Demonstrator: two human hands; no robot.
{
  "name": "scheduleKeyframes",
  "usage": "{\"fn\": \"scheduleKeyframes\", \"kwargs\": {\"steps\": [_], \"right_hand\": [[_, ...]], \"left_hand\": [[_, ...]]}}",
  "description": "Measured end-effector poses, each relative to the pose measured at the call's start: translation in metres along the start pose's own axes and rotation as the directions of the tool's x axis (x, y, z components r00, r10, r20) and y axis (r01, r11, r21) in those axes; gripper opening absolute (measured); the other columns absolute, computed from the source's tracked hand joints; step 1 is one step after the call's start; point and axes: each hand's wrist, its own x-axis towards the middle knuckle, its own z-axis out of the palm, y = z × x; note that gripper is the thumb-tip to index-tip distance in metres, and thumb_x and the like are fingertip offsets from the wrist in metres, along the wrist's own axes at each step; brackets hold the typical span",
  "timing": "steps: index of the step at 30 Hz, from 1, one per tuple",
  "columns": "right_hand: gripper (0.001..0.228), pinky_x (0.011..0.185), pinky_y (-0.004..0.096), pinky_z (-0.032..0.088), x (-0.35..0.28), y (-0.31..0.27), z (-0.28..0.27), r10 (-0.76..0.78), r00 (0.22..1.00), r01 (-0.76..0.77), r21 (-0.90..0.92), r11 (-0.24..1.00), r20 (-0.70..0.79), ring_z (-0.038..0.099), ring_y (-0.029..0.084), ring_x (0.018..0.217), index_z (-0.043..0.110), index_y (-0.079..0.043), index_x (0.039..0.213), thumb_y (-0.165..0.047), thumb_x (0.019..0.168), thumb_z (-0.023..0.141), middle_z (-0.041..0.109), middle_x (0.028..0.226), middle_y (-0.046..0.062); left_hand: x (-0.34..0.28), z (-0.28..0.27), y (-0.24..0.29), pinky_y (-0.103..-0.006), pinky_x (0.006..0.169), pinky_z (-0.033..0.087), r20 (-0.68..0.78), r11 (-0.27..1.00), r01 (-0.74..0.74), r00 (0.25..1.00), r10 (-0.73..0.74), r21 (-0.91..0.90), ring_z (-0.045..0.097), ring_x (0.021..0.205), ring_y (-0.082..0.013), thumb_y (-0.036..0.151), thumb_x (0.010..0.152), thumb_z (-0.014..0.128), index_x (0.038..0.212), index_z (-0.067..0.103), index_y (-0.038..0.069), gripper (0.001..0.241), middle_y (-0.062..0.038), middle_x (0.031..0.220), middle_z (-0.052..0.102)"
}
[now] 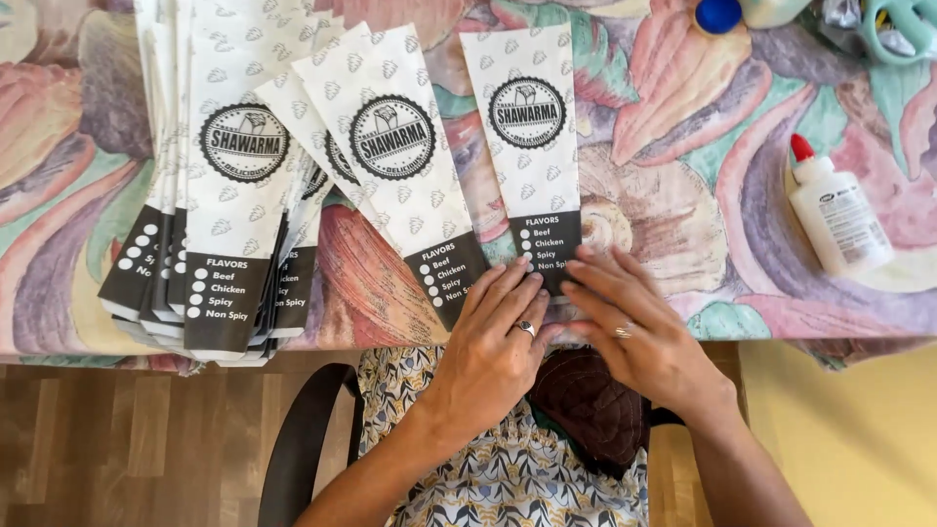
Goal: Arranging and gluing paper shawarma packaging bags on a table in a batch process.
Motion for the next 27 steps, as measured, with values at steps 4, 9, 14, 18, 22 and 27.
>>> {"fn": "scheduleKeyframes", "kwargs": {"steps": [4, 9, 14, 18, 22, 27], "right_hand": [[0.034, 0.118, 0.056, 0.046, 0.002, -0.006, -0.002, -0.06, 0.994, 0.067, -0.073, 0.995, 0.093, 0.059, 0.04, 0.132, 0.064, 0.007, 0.125, -0.013, 0.097, 0.069, 0.064, 0.134, 0.021], [0.031, 0.113, 0.054, 0.053, -0.01, -0.008, -0.005, -0.053, 0.998, 0.056, -0.056, 0.997, 0.044, 0.065, 0.041, 0.125, 0.068, 0.008, 0.113, -0.011, 0.09, 0.077, 0.068, 0.127, 0.022], [0.014, 0.1, 0.052, 0.061, -0.016, -0.012, -0.005, -0.075, 0.994, 0.075, -0.002, 0.997, -0.081, 0.071, 0.043, 0.113, 0.067, 0.008, 0.1, 0.002, 0.09, 0.074, 0.071, 0.115, 0.025], [0.011, 0.101, 0.054, 0.061, -0.015, -0.012, -0.005, -0.064, 0.993, 0.067, 0.033, 0.997, -0.097, 0.072, 0.042, 0.112, 0.067, 0.007, 0.099, 0.003, 0.09, 0.072, 0.071, 0.113, 0.025], [0.005, 0.103, 0.053, 0.058, -0.009, -0.016, -0.004, 0.033, 0.992, -0.024, 0.075, 0.997, -0.123, 0.072, 0.037, 0.107, 0.067, 0.006, 0.094, 0.003, 0.092, 0.069, 0.071, 0.106, 0.022], [0.008, 0.098, 0.045, 0.059, -0.003, -0.022, -0.003, 0.203, 0.964, -0.179, 0.147, 0.973, -0.171, 0.072, 0.034, 0.102, 0.068, 0.005, 0.086, 0.002, 0.088, 0.075, 0.07, 0.095, 0.018]], "left_hand": [[-0.012, 0.009, 0.0, -0.0538, 0.121, 0.039, 0.069, 0.999, -0.032, 0.997, 0.032, -0.003, 0.053, 0.137, -0.043, 0.009, 0.098, 0.072, 0.118, 0.069, -0.013, 0.03, -0.031, 0.134, 0.063], [-0.014, 0.013, 0.005, -0.0562, 0.116, 0.046, -0.025, 0.984, -0.107, 0.994, 0.105, -0.139, 0.058, 0.127, -0.0458, -0.002, 0.093, 0.076, 0.112, 0.07, -0.017, 0.025, -0.031, 0.122, 0.068], [-0.018, 0.019, 0.006, -0.0559, 0.112, 0.052, -0.093, 0.965, -0.134, 0.989, 0.116, -0.227, 0.064, 0.117, -0.0429, -0.008, 0.087, 0.082, 0.097, 0.073, -0.015, 0.015, -0.029, 0.113, 0.069], [-0.008, 0.014, 0.009, -0.057, 0.108, 0.055, -0.147, 0.957, -0.128, 0.985, 0.091, -0.262, 0.067, 0.111, -0.0418, -0.009, 0.088, 0.079, 0.096, 0.071, -0.016, 0.014, -0.026, 0.106, 0.069], [-0.007, 0.019, 0.013, -0.0539, 0.108, 0.053, -0.152, 0.97, -0.036, 0.988, -0.001, -0.239, 0.068, 0.109, -0.036, -0.006, 0.091, 0.076, 0.094, 0.073, -0.013, 0.008, -0.022, 0.104, 0.07], [0.002, 0.025, 0.021, -0.0501, 0.105, 0.051, -0.234, 0.959, 0.104, 0.958, -0.168, -0.262, 0.066, 0.1, -0.0288, -0.004, 0.087, 0.078, 0.089, 0.072, -0.007, 0.007, -0.015, 0.095, 0.07]]}}
